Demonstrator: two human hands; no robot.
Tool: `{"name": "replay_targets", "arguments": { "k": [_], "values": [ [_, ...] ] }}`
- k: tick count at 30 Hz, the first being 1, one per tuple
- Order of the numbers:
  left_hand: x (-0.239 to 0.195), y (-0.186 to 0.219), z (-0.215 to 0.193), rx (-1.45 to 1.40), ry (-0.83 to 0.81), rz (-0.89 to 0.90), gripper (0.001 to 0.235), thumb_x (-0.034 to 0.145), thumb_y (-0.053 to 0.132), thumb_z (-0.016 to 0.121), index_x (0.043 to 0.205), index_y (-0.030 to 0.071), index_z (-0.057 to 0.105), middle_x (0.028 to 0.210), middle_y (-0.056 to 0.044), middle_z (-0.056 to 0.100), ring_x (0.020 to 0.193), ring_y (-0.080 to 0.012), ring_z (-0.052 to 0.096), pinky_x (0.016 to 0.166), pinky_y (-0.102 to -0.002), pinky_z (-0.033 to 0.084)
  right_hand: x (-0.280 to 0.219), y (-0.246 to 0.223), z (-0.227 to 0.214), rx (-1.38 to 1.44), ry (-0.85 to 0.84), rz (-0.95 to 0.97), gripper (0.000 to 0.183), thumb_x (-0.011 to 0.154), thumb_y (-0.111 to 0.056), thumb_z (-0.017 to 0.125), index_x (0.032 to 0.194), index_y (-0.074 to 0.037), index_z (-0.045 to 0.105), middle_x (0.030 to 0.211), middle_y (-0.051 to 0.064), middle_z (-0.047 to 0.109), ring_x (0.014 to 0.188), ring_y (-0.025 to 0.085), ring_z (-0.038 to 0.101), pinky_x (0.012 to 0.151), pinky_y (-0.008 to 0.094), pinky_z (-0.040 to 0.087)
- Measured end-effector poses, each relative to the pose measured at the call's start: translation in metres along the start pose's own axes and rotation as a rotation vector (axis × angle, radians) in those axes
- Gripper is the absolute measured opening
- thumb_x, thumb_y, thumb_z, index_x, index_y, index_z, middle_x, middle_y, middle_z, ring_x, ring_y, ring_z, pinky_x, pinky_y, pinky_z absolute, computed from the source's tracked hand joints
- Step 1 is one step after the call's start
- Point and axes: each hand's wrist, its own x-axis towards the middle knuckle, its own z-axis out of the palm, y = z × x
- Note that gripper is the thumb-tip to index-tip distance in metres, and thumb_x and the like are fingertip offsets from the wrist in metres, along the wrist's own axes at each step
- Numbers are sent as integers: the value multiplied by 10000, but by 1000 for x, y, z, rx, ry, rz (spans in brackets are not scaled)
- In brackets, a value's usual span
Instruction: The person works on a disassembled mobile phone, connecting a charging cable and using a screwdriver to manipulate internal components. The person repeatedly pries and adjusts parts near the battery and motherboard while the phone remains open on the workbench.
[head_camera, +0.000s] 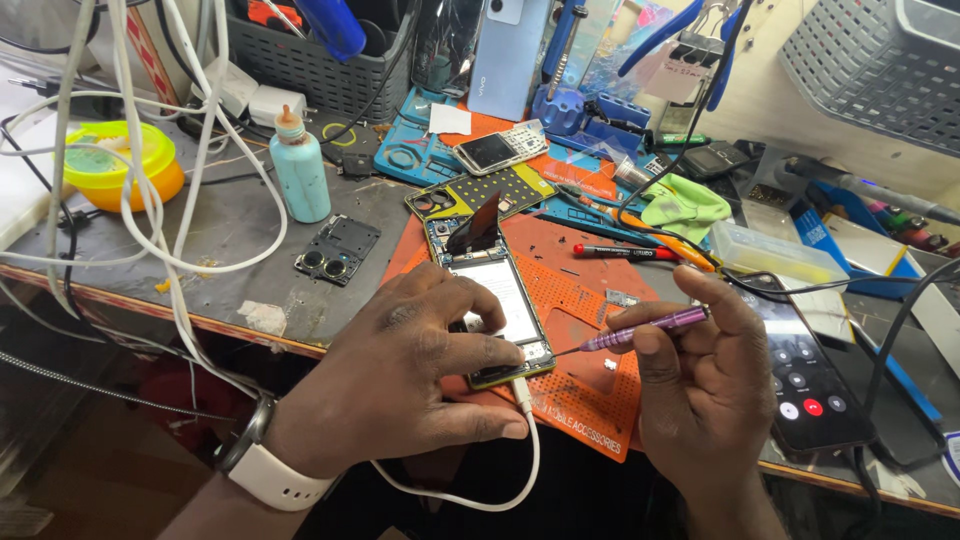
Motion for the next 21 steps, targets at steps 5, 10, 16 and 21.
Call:
{"name": "replay_targets", "arguments": {
  "k": [5, 10, 16, 21],
  "values": [
    [0, 0, 1, -1, -1, -6, 478, 672, 582, 846, 970, 208, 834, 1066, -25, 687, 1003, -245, 617, 881, -403, 498, -1, 1, -2, 8, -5, 28, 457, 1053, -45, 583, 1454, 31, 376, 1075, 207, 727, 988, 196, 741, 894, 318, 633],
    [0, 0, 0, -12, 0, 1, 487, 674, 580, 851, 973, 196, 834, 1061, -32, 686, 1004, -248, 613, 878, -406, 497, -1, 0, 0, -40, -18, 32, 451, 1047, -45, 589, 1444, 34, 391, 1067, 206, 738, 977, 187, 742, 873, 309, 632],
    [1, 0, -1, -7, -14, 5, 470, 688, 565, 850, 984, 200, 832, 1078, -39, 685, 1025, -259, 612, 890, -413, 496, 22, -29, -2, -151, -166, -52, 360, 1016, -16, 598, 1359, 46, 510, 1119, 158, 745, 1051, 185, 748, 915, 303, 629],
    [3, 2, 0, 4, -7, 0, 470, 679, 556, 858, 982, 198, 830, 1070, -35, 684, 1037, -260, 615, 886, -415, 495, 48, -48, -4, -425, -284, -231, 320, 899, -42, 770, 1206, -7, 686, 1013, 63, 774, 939, 123, 772, 824, 253, 625]
  ]
}}
